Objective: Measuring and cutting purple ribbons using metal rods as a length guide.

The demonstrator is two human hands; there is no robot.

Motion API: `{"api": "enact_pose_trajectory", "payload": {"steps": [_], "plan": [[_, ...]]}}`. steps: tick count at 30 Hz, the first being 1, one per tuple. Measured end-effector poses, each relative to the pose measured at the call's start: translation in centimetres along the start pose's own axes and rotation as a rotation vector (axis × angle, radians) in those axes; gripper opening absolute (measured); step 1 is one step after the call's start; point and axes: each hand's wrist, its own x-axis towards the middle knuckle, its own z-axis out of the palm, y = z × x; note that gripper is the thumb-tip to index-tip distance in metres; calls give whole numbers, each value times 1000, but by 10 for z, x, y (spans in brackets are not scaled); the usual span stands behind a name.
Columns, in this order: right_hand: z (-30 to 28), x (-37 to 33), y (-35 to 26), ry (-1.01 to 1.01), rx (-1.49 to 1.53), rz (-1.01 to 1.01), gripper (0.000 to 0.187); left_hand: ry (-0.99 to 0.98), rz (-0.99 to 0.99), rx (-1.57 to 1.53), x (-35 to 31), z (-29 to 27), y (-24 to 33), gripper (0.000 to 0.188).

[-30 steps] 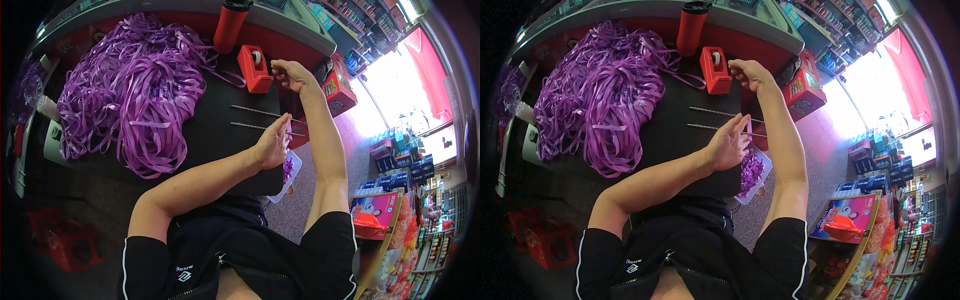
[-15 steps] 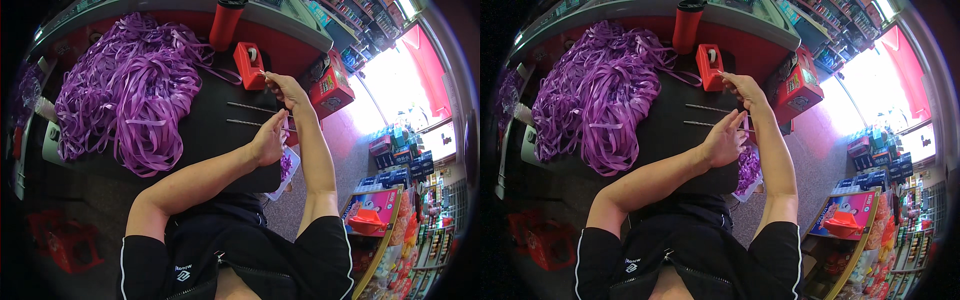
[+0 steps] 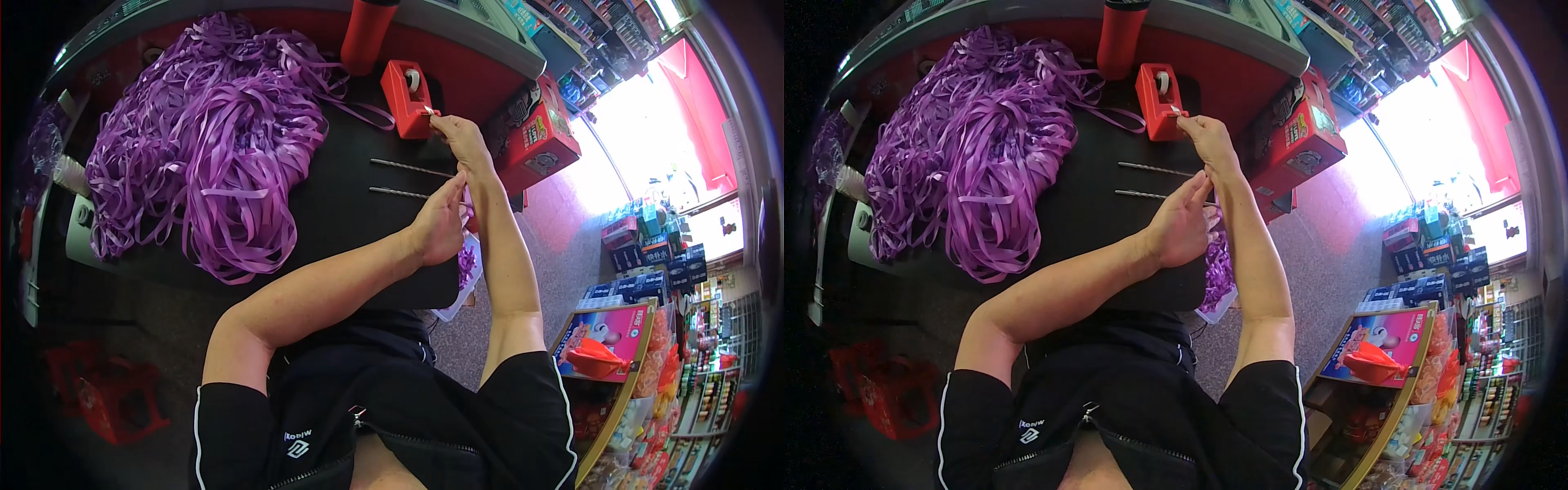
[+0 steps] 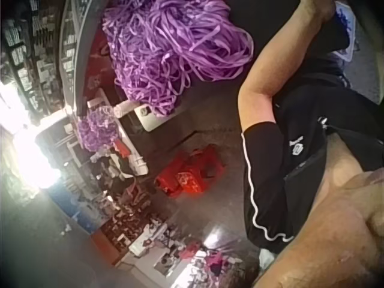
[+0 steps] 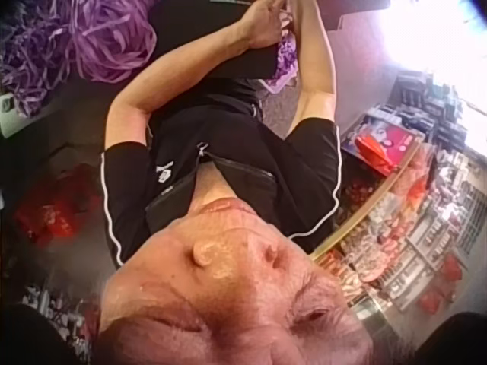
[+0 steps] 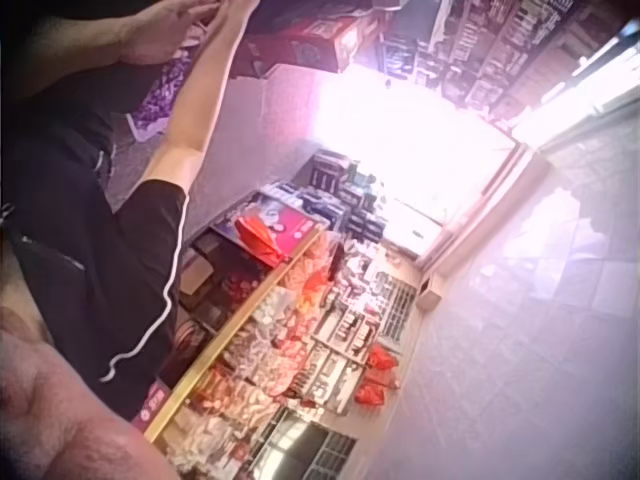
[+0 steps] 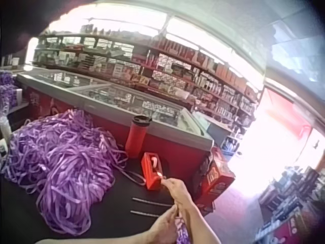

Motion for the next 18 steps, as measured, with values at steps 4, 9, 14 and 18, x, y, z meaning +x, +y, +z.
{"api": "enact_pose_trajectory", "payload": {"steps": [4, 9, 14, 18], "plan": [[9, -1, -1, 25, -60, -76, 31, -67, 46, -30, 4, -9, 1, 57], [10, 2, 9, 51, -45, -117, 30, -25, 13, -88, 1, -5, 1, 51], [13, 3, 10, 75, -44, -144, 27, 31, -1, -36, 3, -12, 0, 53], [18, 3, 7, 110, -15, -121, 25, 77, 0, -56, 4, -11, 0, 52]]}}
